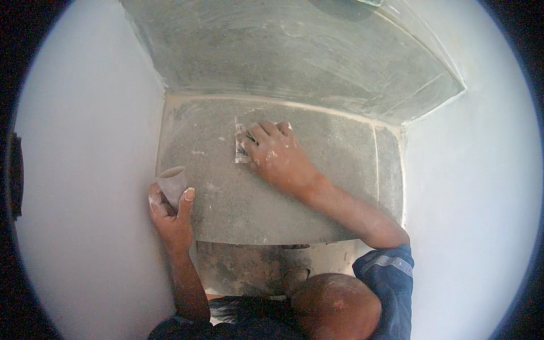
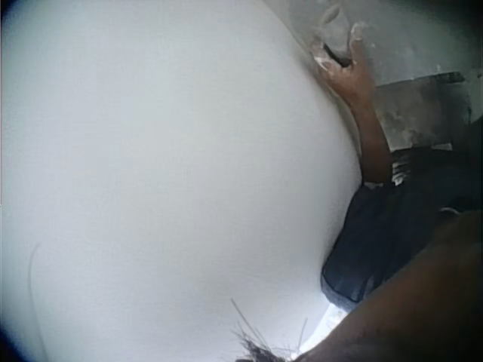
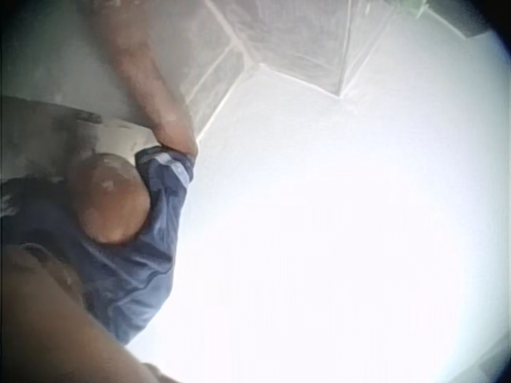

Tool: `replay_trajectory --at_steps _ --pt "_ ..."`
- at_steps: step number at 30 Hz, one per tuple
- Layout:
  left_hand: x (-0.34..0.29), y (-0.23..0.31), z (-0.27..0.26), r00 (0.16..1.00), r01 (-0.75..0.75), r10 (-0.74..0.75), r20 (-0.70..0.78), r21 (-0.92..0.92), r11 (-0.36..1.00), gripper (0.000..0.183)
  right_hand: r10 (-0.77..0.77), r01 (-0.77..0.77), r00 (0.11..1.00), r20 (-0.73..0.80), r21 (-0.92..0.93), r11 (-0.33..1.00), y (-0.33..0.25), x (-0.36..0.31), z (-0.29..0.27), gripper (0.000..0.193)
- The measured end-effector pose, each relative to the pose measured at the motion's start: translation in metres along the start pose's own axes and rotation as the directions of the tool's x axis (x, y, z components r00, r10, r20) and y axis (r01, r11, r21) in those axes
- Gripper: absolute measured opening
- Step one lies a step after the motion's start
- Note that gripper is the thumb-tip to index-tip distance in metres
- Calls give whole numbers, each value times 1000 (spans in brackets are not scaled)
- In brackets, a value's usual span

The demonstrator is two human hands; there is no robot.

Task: The person applies a white plaster-like substance to a concrete wall using a trowel. They spread the material across the surface, smoothing it out with consistent strokes. The person occasionally uses a small cup to add more material to the trowel.

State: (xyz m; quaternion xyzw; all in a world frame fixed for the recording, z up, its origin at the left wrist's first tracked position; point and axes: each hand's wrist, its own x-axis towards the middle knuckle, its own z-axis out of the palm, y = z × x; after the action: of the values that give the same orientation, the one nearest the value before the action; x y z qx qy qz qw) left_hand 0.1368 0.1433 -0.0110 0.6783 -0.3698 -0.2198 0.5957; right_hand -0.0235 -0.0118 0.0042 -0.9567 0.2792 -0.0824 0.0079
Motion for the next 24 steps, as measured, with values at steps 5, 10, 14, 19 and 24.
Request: replay_trajectory --at_steps 5,10,14,19,24 --pt "-2 1 -1 999 35 -35 26 -7 999 42 0 -3 996 85 39 999 -5 0 -15 35" --pt "0 3 3 1000 -1 1 7 -13 1000 39 -37 29 995 -92 -85 996 13 15 -1 25" --pt "-1 -2 1 999 -26 28 -29 67 997 37 -83 84 996 -27 14 996 0 8 -12 25" --pt "0 5 6 1000 -13 13 0 11 1000 38 18 -17 998 58 -19 1000 4 22 -12 32" --pt "-1 -3 0 999 -28 31 -38 78 997 40 -61 61 998 19 -1 998 -16 14 -11 26"
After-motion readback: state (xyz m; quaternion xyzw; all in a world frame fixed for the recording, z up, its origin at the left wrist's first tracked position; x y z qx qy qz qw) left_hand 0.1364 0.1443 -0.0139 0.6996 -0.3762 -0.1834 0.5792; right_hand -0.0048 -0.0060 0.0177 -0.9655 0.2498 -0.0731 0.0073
